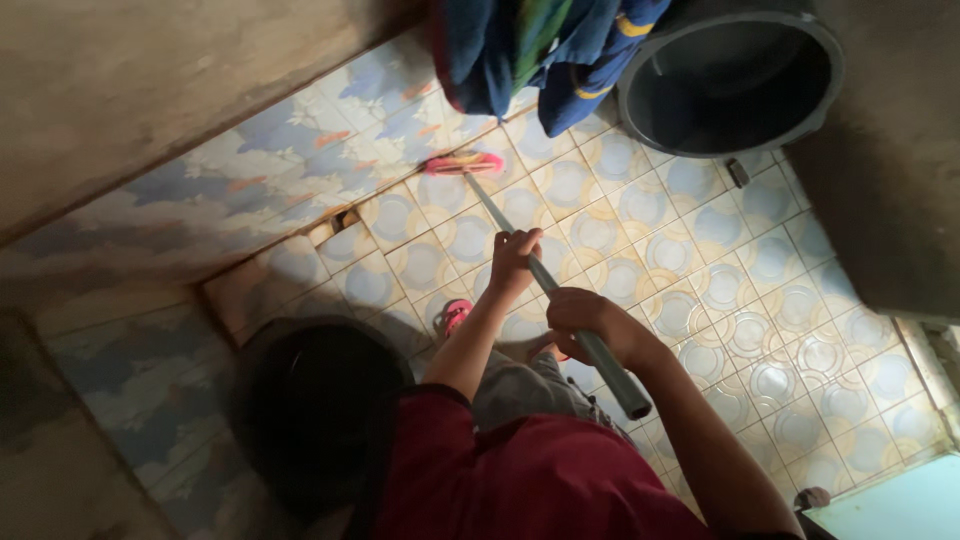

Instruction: The person sweeps a tiled floor with a long-handled brush, pushing debris toward a bucket, and then moves toward a doorway to sweep the threshold.

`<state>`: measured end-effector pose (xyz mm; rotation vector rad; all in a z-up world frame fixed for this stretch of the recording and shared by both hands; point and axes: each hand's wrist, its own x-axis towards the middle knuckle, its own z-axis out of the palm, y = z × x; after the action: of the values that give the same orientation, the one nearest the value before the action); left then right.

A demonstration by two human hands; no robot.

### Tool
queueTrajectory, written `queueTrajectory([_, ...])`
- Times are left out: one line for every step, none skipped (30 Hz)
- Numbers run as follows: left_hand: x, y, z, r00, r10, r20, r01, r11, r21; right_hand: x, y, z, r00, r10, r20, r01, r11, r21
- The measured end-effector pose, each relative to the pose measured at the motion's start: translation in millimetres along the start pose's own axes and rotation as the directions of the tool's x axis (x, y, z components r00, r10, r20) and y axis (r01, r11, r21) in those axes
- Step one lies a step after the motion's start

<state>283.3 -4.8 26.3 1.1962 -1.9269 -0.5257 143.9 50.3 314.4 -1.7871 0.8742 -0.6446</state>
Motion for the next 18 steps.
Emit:
queueTrajectory([-1,0,-6,1.000,0.011,0.004,-0.011,1.000,0.010,2,-7,1,1.000,-0.019,0.012,0.019,1.000,0.010])
queueTrajectory([2,-1,-11,1.000,0.025,0.007,-0.025,1.000,0.018,5,-12,1,0.999,-0.038,0.022,0.037,0.999,0.017])
queueTrajectory([4,-2,-14,0.999,0.039,0.011,-0.039,0.999,0.025,8,-15,1,0.998,-0.056,0.031,0.056,0.998,0.023])
queueTrajectory([4,-3,-18,0.997,0.069,-0.018,-0.069,0.998,-0.005,10,-17,5,0.998,-0.060,0.029,0.061,0.998,-0.012])
queueTrajectory([5,-4,-19,0.994,0.098,-0.048,-0.100,0.994,-0.034,12,-17,9,0.998,-0.064,0.027,0.065,0.997,-0.048])
queueTrajectory([4,-5,-21,0.989,0.124,-0.083,-0.129,0.990,-0.057,13,-16,13,0.997,-0.073,0.031,0.075,0.994,-0.084])
queueTrajectory([-2,-5,-25,0.994,0.101,-0.051,-0.102,0.994,-0.037,15,-15,22,0.995,-0.078,0.056,0.082,0.994,-0.078])
queueTrajectory([-5,-8,-29,0.996,0.081,-0.025,-0.082,0.997,-0.013,20,-12,31,0.993,-0.090,0.082,0.097,0.992,-0.078])
queueTrajectory([-8,-11,-34,0.998,0.061,0.000,-0.061,0.998,0.011,25,-9,40,0.989,-0.102,0.108,0.111,0.991,-0.077])
queueTrajectory([-15,-14,-41,0.999,0.026,0.041,-0.026,1.000,-0.006,28,-6,49,0.986,-0.117,0.118,0.125,0.990,-0.065])
queueTrajectory([-23,-18,-49,0.997,-0.008,0.082,0.009,1.000,-0.021,30,-4,57,0.983,-0.132,0.127,0.140,0.989,-0.053])
queueTrajectory([-30,-21,-57,0.991,-0.038,0.126,0.043,0.998,-0.037,30,-4,63,0.981,-0.145,0.132,0.152,0.987,-0.042])
queueTrajectory([-36,-25,-65,0.991,-0.045,0.129,0.048,0.999,-0.020,30,-4,69,0.979,-0.155,0.135,0.160,0.987,-0.021])
queueTrajectory([-44,-29,-73,0.990,-0.051,0.134,0.052,0.999,-0.005,30,-6,75,0.977,-0.163,0.135,0.164,0.986,0.000])
queueTrajectory([-52,-33,-81,0.989,-0.058,0.140,0.057,0.998,0.010,30,-9,81,0.976,-0.170,0.135,0.169,0.985,0.021])
queueTrajectory([-57,-37,-88,0.990,-0.046,0.134,0.043,0.999,0.025,29,-12,85,0.982,-0.138,0.129,0.135,0.990,0.037])
queueTrajectory([-61,-42,-94,0.991,-0.034,0.129,0.029,0.999,0.041,28,-17,88,0.987,-0.106,0.124,0.100,0.994,0.053])
queueTrajectory([-62,-45,-97,0.992,-0.017,0.124,0.010,0.998,0.056,27,-23,90,0.990,-0.075,0.116,0.067,0.995,0.068])
